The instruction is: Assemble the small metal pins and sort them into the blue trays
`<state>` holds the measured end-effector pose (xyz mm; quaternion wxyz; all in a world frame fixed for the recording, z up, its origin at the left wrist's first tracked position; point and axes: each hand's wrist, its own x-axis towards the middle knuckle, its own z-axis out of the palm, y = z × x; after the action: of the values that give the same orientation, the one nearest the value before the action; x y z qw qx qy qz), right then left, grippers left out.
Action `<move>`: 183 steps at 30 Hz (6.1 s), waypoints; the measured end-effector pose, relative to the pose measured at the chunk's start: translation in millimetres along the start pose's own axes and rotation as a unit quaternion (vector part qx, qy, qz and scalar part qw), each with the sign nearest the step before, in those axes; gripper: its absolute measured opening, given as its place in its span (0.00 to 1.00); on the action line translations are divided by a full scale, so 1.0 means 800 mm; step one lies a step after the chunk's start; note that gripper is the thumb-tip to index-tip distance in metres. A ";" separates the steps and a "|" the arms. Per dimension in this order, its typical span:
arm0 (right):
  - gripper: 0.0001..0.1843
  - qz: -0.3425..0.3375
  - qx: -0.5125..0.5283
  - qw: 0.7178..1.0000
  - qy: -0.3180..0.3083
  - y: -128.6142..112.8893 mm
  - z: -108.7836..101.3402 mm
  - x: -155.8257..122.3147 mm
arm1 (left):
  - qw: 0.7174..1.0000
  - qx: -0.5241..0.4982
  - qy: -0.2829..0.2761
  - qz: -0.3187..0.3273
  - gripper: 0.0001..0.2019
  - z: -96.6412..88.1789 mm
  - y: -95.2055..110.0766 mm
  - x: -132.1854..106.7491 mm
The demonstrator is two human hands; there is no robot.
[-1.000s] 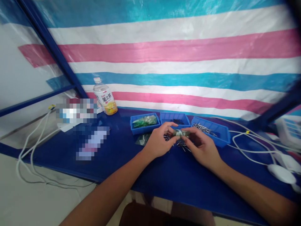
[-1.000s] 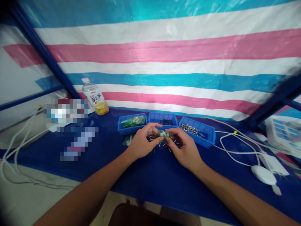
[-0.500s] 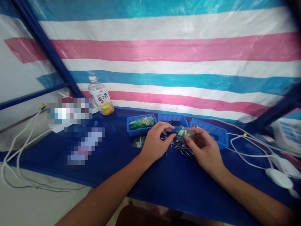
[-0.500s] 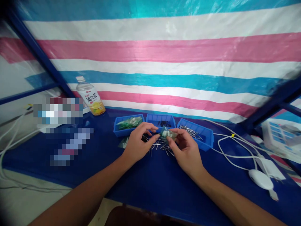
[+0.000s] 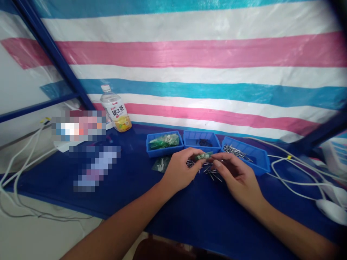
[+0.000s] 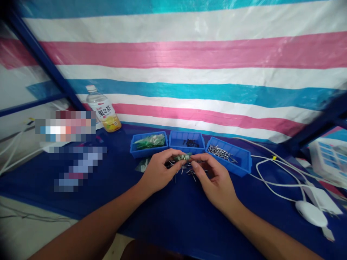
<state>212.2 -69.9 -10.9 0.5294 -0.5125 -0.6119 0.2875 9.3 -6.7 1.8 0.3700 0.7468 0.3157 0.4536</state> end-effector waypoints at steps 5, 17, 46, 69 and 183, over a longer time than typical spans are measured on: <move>0.19 -0.033 -0.026 0.999 0.035 0.006 0.000 0.007 | 0.999 0.024 -0.020 -0.020 0.07 -0.002 0.003 -0.002; 0.12 0.017 0.035 0.997 -0.063 0.008 -0.003 0.007 | 0.996 -0.046 -0.034 -0.063 0.18 -0.003 -0.003 -0.002; 0.15 -0.169 -0.178 0.964 -0.106 0.001 -0.010 -0.006 | 0.940 0.267 0.073 0.201 0.18 -0.056 -0.024 0.015; 0.12 -0.284 -0.409 0.847 -0.185 0.026 -0.007 0.025 | 0.913 0.372 0.090 0.142 0.25 -0.042 -0.017 0.014; 0.09 -0.134 -0.259 0.949 -0.116 0.022 -0.028 0.032 | 0.995 -0.085 -0.006 -0.049 0.10 0.016 -0.004 0.028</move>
<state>241.4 -45.3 -11.2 0.3373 -0.5079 -0.7859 0.1031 29.5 9.9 4.7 0.4556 0.6992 0.3103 0.4553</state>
